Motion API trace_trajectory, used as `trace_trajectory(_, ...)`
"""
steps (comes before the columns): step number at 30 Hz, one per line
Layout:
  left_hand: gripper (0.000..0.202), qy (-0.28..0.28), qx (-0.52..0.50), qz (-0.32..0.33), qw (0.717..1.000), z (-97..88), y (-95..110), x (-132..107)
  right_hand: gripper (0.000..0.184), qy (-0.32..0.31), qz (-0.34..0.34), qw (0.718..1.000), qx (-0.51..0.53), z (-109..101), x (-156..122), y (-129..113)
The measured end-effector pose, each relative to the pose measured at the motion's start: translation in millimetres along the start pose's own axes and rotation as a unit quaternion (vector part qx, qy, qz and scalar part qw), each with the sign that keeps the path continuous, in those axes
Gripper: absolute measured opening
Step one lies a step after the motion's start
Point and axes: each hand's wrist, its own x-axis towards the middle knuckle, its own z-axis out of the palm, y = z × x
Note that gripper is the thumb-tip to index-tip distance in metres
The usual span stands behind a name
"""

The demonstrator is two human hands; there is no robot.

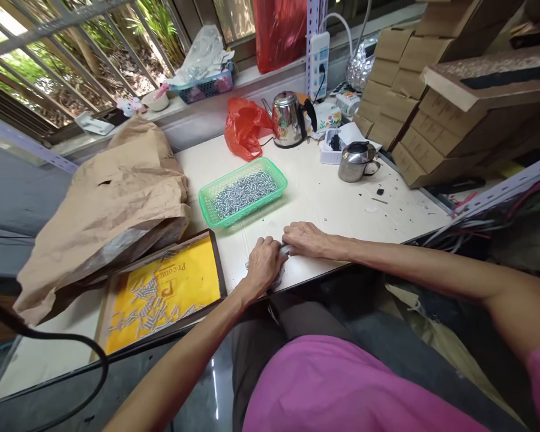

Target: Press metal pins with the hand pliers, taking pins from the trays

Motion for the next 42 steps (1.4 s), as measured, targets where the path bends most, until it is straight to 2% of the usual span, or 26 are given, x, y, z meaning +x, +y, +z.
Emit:
trace_trajectory(4,0.037,0.079,-0.001,-0.004,0.997,17.0,13,-22,0.048,-0.002,-0.070,0.997,0.034,-1,3,18)
trace_trajectory(6,0.038,0.110,-0.020,0.014,0.994,28.1,23,-36,0.043,0.000,-0.071,0.996,0.059,0,6,24)
trace_trajectory(9,0.040,0.114,-0.059,0.039,0.991,40.6,39,-51,0.026,0.043,-0.022,0.998,0.038,4,14,25)
trace_trajectory(12,0.042,0.099,-0.094,0.047,0.989,44.4,49,-59,0.015,0.069,0.003,0.998,-0.004,2,27,22)
trace_trajectory(16,0.047,0.101,-0.126,0.045,0.986,44.1,51,-61,0.016,0.075,0.029,0.996,-0.035,-9,40,3)
trace_trajectory(17,0.049,0.104,-0.133,0.046,0.985,44.8,51,-61,0.016,0.076,0.002,0.996,-0.041,-10,41,-7)
trace_trajectory(19,0.053,0.102,-0.151,0.044,0.982,48.0,51,-61,0.016,0.060,-0.109,0.991,-0.041,-10,41,-33)
trace_trajectory(21,0.054,0.087,-0.173,0.036,0.980,52.7,52,-62,0.013,0.024,-0.225,0.973,-0.039,-5,38,-61)
trace_trajectory(22,0.054,0.080,-0.184,0.033,0.979,55.0,53,-63,0.013,0.012,-0.258,0.965,-0.040,-1,37,-73)
trace_trajectory(25,0.058,0.081,-0.198,0.054,0.975,58.4,54,-73,0.017,0.019,-0.291,0.956,-0.039,13,36,-95)
trace_trajectory(27,0.059,0.088,-0.188,0.097,0.973,55.9,51,-85,0.018,0.023,-0.285,0.958,-0.025,22,39,-98)
trace_trajectory(29,0.051,0.096,-0.167,0.138,0.972,48.6,45,-102,0.020,0.029,-0.280,0.959,-0.012,29,45,-98)
trace_trajectory(31,0.036,0.115,-0.151,0.144,0.971,37.0,34,-123,0.019,0.040,-0.291,0.956,-0.009,35,50,-97)
trace_trajectory(33,0.022,0.148,-0.134,0.094,0.975,21.9,13,-142,0.014,0.048,-0.314,0.948,-0.018,40,52,-99)
trace_trajectory(35,0.021,0.181,-0.103,-0.007,0.978,4.6,-19,-157,0.013,0.052,-0.334,0.940,-0.036,44,54,-102)
trace_trajectory(37,0.026,0.205,-0.061,-0.137,0.967,-12.7,-60,-165,0.015,0.052,-0.340,0.938,-0.049,46,56,-105)
trace_trajectory(40,0.026,0.217,-0.005,-0.307,0.927,-32.8,-129,-169,0.015,0.063,-0.329,0.942,-0.027,37,59,-106)
trace_trajectory(42,0.025,0.196,0.015,-0.383,0.902,-39.7,-168,-167,0.014,0.117,-0.301,0.946,0.009,19,64,-102)
